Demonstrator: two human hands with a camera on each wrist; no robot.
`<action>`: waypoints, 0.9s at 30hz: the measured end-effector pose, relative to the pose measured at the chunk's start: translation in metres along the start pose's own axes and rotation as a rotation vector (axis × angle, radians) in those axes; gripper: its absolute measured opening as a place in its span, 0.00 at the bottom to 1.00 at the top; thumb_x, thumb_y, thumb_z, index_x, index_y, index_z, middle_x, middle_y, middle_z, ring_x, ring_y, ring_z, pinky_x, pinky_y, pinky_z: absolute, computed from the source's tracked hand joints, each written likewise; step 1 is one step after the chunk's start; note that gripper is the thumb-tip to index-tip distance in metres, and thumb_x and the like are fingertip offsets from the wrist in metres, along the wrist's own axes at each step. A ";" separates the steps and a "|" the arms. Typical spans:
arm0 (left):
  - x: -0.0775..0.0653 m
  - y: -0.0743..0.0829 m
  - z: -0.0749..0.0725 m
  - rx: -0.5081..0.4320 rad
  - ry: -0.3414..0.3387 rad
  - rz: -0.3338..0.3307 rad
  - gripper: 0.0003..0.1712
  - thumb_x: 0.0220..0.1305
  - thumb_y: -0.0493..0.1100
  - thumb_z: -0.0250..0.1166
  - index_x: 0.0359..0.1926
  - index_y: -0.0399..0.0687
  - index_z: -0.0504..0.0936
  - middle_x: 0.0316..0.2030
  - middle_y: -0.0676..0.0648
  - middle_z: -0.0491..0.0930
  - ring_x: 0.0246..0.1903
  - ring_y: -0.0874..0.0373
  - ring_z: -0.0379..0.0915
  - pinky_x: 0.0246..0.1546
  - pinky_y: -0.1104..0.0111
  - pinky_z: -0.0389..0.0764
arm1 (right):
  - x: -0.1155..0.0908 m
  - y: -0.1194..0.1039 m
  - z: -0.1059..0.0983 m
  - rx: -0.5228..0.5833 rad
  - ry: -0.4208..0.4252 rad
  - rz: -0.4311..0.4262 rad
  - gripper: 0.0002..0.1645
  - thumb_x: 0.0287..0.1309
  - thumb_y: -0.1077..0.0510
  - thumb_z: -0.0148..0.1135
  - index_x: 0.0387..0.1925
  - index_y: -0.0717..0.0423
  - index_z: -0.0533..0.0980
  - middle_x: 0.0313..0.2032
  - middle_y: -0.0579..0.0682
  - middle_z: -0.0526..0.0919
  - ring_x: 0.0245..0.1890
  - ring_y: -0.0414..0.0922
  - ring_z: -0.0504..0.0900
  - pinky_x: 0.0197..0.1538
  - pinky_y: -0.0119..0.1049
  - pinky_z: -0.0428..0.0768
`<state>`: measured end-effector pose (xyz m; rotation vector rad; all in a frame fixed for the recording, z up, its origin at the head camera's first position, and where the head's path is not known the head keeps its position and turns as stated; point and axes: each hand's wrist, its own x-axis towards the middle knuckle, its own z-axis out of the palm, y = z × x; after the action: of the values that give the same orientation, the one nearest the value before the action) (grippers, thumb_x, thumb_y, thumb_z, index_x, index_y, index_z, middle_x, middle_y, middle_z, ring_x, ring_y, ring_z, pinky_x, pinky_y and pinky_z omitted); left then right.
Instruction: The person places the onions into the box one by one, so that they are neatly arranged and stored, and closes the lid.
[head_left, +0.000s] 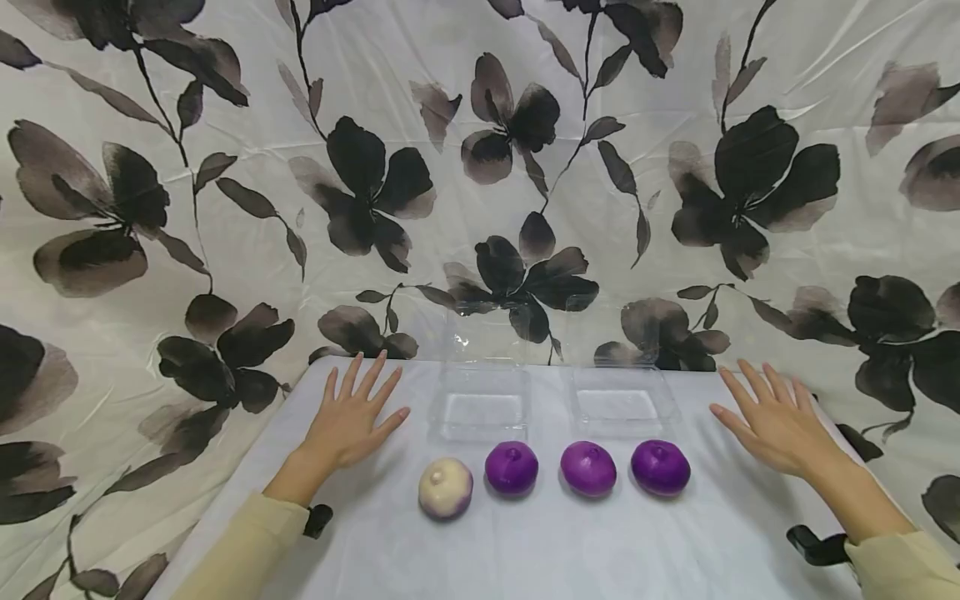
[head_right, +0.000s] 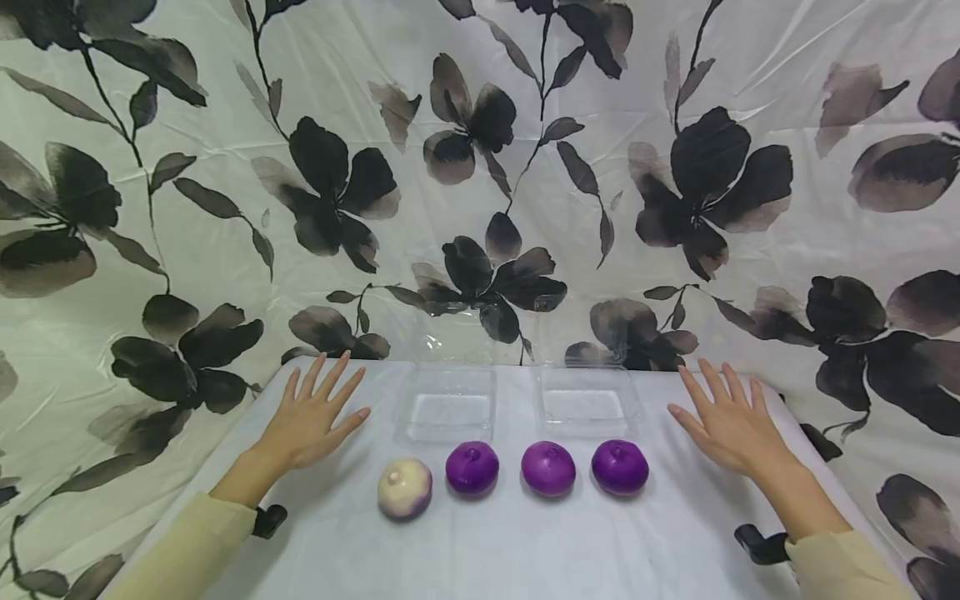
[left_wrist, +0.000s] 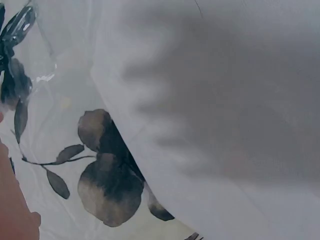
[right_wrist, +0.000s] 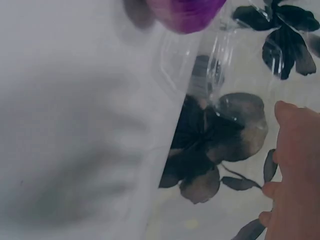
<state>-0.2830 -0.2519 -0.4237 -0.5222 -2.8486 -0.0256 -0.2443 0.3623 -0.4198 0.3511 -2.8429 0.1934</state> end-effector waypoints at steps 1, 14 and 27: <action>0.000 0.001 0.000 0.002 0.005 0.005 0.43 0.76 0.71 0.43 0.81 0.56 0.54 0.82 0.46 0.39 0.80 0.38 0.27 0.77 0.34 0.32 | 0.000 -0.001 0.000 0.003 0.004 -0.003 0.43 0.77 0.36 0.44 0.79 0.58 0.52 0.76 0.70 0.51 0.74 0.74 0.45 0.72 0.79 0.38; 0.006 0.012 -0.004 -0.037 0.029 0.029 0.41 0.77 0.70 0.41 0.81 0.57 0.55 0.82 0.47 0.40 0.80 0.39 0.28 0.77 0.33 0.35 | 0.011 -0.031 -0.005 0.028 0.016 -0.040 0.40 0.79 0.38 0.43 0.78 0.59 0.57 0.75 0.69 0.53 0.74 0.74 0.47 0.73 0.79 0.40; 0.006 0.024 0.004 -0.171 0.098 0.038 0.38 0.77 0.66 0.47 0.78 0.53 0.62 0.78 0.42 0.54 0.77 0.35 0.42 0.76 0.34 0.49 | 0.013 -0.058 0.000 0.203 0.002 -0.078 0.39 0.77 0.43 0.51 0.77 0.60 0.57 0.74 0.71 0.54 0.71 0.76 0.52 0.69 0.80 0.53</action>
<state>-0.2807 -0.2274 -0.4270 -0.5926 -2.7548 -0.2817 -0.2419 0.3034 -0.4104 0.5024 -2.8070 0.4682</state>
